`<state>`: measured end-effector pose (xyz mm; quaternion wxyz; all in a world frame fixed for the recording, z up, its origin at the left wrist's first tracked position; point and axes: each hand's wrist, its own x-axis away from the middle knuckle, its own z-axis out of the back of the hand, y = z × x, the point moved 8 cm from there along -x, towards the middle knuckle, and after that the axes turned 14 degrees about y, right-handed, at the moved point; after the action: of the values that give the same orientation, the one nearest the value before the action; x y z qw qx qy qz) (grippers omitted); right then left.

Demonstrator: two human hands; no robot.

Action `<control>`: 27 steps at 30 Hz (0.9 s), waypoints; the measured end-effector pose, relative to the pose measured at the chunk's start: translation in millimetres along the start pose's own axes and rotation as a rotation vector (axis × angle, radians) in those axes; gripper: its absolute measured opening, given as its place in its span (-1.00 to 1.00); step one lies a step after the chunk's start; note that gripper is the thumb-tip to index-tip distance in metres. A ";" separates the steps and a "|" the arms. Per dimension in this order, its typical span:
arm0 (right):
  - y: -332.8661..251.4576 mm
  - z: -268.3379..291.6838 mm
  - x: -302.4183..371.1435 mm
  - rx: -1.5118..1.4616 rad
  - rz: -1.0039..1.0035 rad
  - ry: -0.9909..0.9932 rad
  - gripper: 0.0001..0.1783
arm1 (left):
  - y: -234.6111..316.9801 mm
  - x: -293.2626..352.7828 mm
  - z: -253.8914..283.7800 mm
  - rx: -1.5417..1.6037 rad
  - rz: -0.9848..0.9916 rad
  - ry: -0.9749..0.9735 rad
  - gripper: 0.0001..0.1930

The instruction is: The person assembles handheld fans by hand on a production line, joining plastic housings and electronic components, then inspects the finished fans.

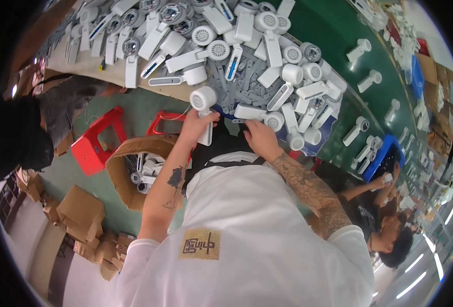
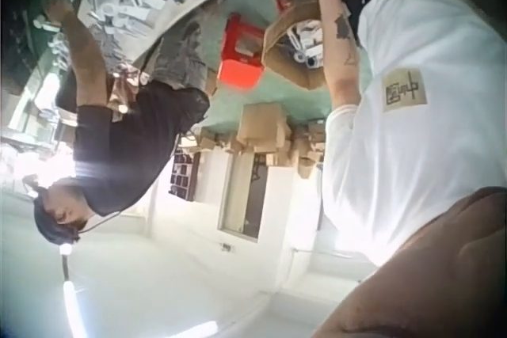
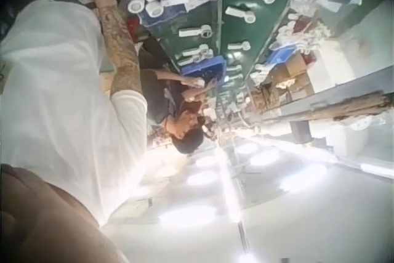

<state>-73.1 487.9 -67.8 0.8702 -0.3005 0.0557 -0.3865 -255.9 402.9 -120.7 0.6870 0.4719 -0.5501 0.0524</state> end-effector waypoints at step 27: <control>4.1 89.4 -197.0 0.152 -0.156 0.386 -0.79 | 67.9 17.0 -39.6 -0.220 -0.261 0.080 -0.61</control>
<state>-178.0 672.0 -24.1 0.8309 -0.1578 0.1685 -0.5063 -261.4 460.6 -64.9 0.7570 0.4585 -0.4587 -0.0789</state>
